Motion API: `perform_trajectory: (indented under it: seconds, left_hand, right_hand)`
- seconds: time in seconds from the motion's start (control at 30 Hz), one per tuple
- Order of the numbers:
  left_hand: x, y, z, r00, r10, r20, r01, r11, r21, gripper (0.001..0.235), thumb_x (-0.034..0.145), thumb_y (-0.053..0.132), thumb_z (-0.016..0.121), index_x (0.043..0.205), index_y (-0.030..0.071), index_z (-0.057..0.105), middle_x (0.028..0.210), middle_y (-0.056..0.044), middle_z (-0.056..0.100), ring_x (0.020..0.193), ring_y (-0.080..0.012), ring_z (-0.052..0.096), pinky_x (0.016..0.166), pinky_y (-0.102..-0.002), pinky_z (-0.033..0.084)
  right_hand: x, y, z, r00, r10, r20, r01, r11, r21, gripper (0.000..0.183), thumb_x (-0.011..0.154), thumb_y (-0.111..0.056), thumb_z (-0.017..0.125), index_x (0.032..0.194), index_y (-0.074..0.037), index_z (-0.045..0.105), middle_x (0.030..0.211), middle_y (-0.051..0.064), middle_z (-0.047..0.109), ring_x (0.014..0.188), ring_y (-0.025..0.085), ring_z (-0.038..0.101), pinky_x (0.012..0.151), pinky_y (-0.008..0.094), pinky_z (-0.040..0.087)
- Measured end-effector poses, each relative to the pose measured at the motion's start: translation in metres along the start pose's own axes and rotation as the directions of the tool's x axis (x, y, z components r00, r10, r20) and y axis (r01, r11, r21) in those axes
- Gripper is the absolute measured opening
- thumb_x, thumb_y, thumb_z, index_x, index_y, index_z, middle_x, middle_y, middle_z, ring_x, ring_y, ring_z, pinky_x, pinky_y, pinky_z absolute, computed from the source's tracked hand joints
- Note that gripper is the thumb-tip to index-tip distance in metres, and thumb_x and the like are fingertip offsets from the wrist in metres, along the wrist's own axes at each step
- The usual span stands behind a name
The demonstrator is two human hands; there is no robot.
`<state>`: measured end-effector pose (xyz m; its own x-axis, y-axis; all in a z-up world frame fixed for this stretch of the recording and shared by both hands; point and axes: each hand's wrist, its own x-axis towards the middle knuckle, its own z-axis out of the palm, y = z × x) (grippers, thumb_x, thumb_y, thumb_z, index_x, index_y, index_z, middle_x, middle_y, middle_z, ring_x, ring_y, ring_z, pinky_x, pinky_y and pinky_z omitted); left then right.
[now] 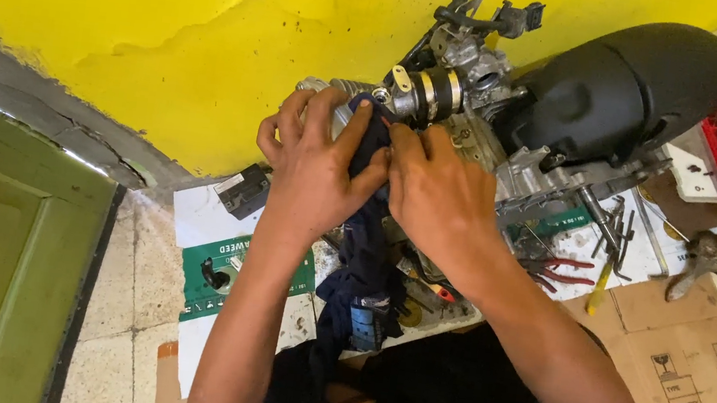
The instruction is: The person cleans a motorcycle engine using a dark cloth and a screwdriver. They wipe various parts of the engine block and use the screwdriver to scrape or clean specific areas while holding the cloth underneath.
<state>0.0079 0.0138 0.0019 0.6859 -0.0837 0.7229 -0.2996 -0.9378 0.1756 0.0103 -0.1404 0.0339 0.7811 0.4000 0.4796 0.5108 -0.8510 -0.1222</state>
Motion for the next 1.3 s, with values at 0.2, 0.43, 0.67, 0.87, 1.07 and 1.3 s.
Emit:
perform_trajectory:
  seconds: [0.2,0.43,0.67,0.87,1.07,1.3]
  left_hand:
    - [0.001,-0.002,0.003,0.999,0.050,0.019,-0.050,0.998,-0.037,0.038,0.084,0.032,0.070,0.114,0.009,0.070,0.121,-0.008,0.046,0.121,-0.0322,0.031,0.093,-0.053,0.021]
    - [-0.003,-0.001,0.004,0.998,0.049,0.048,-0.048,0.998,-0.030,0.040,0.083,0.033,0.070,0.115,0.008,0.069,0.123,-0.008,0.046,0.122,-0.0321,0.030,0.095,-0.054,0.019]
    - [-0.006,-0.008,0.005,0.998,0.045,0.054,-0.044,0.999,-0.014,0.045,0.080,0.036,0.074,0.117,0.010,0.070,0.127,-0.008,0.047,0.124,-0.0336,0.031,0.096,-0.055,0.019]
    - [-0.007,0.004,-0.001,0.988,0.132,0.085,-0.120,0.984,-0.133,0.035,0.087,0.028,0.067,0.120,0.015,0.069,0.123,-0.005,0.057,0.120,-0.0329,0.042,0.097,-0.054,0.025]
    - [-0.007,0.026,0.006,1.000,0.017,0.006,-0.017,0.999,-0.028,0.033,0.091,0.021,0.067,0.122,0.012,0.066,0.128,-0.001,0.060,0.125,-0.0221,0.045,0.094,-0.052,0.022]
    - [-0.003,0.028,0.003,0.999,0.029,0.034,-0.026,0.996,-0.089,0.033,0.092,0.014,0.066,0.123,0.003,0.064,0.132,-0.012,0.059,0.128,-0.0276,0.047,0.095,-0.055,0.024]
  right_hand:
    - [0.002,-0.007,-0.006,0.998,0.040,0.042,-0.041,0.999,0.012,0.024,0.086,-0.009,0.058,0.107,-0.006,0.067,0.080,0.009,0.052,0.043,0.035,0.061,0.038,0.046,0.052]
    - [-0.004,0.000,-0.002,0.999,-0.021,-0.038,0.020,1.000,-0.023,0.024,0.084,-0.010,0.061,0.107,-0.006,0.066,0.081,0.010,0.051,0.047,0.035,0.060,0.039,0.047,0.052]
    - [-0.003,0.013,0.000,0.971,-0.167,-0.168,0.166,0.986,-0.020,0.018,0.089,-0.011,0.056,0.103,-0.007,0.066,0.076,0.006,0.048,0.043,0.030,0.054,0.034,0.036,0.045]
    - [-0.013,0.032,-0.013,0.953,-0.273,-0.132,0.276,0.961,0.007,0.016,0.090,-0.015,0.060,0.102,-0.011,0.069,0.075,0.003,0.050,0.042,0.020,0.054,0.036,0.029,0.045]
    - [0.011,0.052,-0.014,0.922,-0.386,-0.035,0.383,0.922,-0.061,0.025,0.085,-0.023,0.061,0.106,-0.012,0.069,0.077,0.003,0.048,0.037,0.023,0.053,0.034,0.037,0.046]
    - [0.022,0.044,-0.023,0.907,-0.413,-0.079,0.393,0.899,-0.192,0.017,0.086,-0.019,0.062,0.098,-0.013,0.071,0.076,0.002,0.051,0.034,0.020,0.053,0.031,0.031,0.041]
